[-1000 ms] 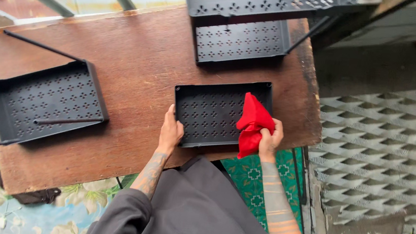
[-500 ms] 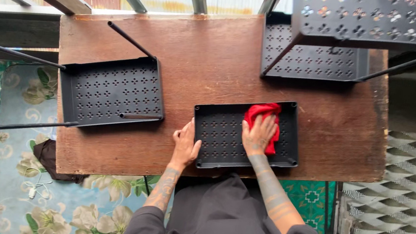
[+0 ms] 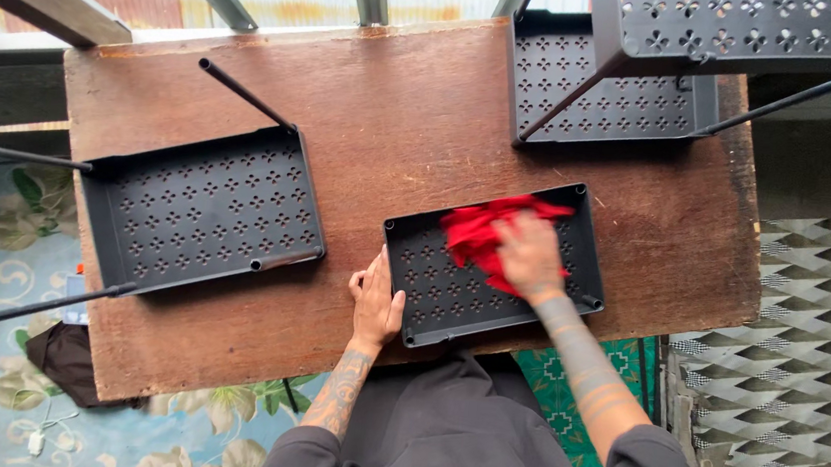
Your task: The person wipes a black plastic tray with a red cloth, then inserts metal rods into the tray's corner holes to form a stand. The person repeats this process with a second tray, stacking the completed units on a wooden table.
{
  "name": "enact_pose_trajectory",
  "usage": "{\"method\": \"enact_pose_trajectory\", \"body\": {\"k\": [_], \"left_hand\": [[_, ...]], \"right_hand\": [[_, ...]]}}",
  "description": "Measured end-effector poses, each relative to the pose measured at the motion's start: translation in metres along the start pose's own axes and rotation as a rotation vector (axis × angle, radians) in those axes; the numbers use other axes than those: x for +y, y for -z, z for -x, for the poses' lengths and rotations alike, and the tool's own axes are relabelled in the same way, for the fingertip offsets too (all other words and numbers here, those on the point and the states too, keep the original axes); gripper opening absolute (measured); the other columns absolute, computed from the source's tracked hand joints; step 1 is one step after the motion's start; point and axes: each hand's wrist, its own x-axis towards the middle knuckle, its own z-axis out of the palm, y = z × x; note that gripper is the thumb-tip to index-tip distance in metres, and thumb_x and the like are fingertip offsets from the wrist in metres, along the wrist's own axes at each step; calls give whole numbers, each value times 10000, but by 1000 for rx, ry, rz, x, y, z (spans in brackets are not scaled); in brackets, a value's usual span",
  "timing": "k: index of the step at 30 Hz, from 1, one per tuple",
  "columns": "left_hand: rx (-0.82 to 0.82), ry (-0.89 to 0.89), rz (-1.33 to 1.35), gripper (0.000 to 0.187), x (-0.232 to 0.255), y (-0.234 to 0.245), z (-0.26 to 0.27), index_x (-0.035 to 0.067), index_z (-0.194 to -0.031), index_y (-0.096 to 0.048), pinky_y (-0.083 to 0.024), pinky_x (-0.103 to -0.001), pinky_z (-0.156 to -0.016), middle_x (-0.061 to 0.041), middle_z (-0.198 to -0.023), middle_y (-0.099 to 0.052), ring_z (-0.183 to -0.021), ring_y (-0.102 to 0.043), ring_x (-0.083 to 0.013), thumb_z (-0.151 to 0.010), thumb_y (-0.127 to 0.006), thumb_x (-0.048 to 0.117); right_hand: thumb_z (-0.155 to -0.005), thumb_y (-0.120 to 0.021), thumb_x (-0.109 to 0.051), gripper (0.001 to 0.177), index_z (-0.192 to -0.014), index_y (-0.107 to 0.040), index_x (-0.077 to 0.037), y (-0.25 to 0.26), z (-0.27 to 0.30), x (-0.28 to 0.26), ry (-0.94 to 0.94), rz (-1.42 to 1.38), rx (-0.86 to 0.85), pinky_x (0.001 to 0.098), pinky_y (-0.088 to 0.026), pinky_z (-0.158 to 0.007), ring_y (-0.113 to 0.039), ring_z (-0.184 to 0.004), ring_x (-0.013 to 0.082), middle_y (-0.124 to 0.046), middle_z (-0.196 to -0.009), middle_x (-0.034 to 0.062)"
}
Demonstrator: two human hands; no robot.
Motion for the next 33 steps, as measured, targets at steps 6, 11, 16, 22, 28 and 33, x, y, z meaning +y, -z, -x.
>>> {"method": "enact_pose_trajectory", "body": {"k": [6,11,16,22,28,33], "left_hand": [[-19,-31,-10,765,1,-2,3,-95,-1567,-310,-236,-451,-1171,-218,-1614,-415,-1463,-413,-290,-968,-473,352],[5,-45,-5,757,-2,-3,2,-87,-1565,-319,-244,-453,-1181,-227,-1614,-406,-1471,-411,-302,-970,-466,357],[25,-16,-5,743,-5,-9,8,-68,-1571,-325,-247,-454,-1185,-202,-1603,-423,-1465,-422,-284,-966,-440,347],[-10,-23,-53,701,0,-8,15,-66,-1580,-298,-198,-470,-1209,-200,-1634,-381,-1496,-378,-295,-1015,-420,330],[-40,32,-102,662,-2,-24,23,-56,-1589,-283,-79,-541,-1242,-180,-1665,-336,-1544,-304,-298,-1045,-422,294],[-12,35,-129,594,-3,-29,24,27,-1555,-376,-75,-540,-1257,-147,-1636,-397,-1543,-334,-281,-1008,-410,256]], "right_hand": [[-958,-641,-401,482,-1151,-650,41,-50,2,-16,-410,227,255,627,-295,-1160,-473,-1347,496,-540,-1384,318],[-895,-659,-273,278,-1011,-699,-24,-83,-9,-155,14,-275,102,630,-267,-1170,-418,-1411,471,-512,-1440,296],[-826,-594,-49,360,-1178,-670,-33,-30,23,-111,244,-365,-77,523,-344,-1192,-453,-1443,388,-538,-1492,238],[-864,-600,-71,359,-1212,-682,-88,41,62,29,-63,-27,0,513,-471,-1005,-562,-1229,426,-587,-1288,244],[-801,-584,-138,495,-1272,-641,5,-41,30,-47,-347,29,305,602,-414,-996,-536,-1137,498,-542,-1197,297],[-834,-609,-100,344,-1163,-641,-4,-55,60,-153,185,-623,169,503,-475,-1084,-582,-1274,423,-626,-1313,242]]}}
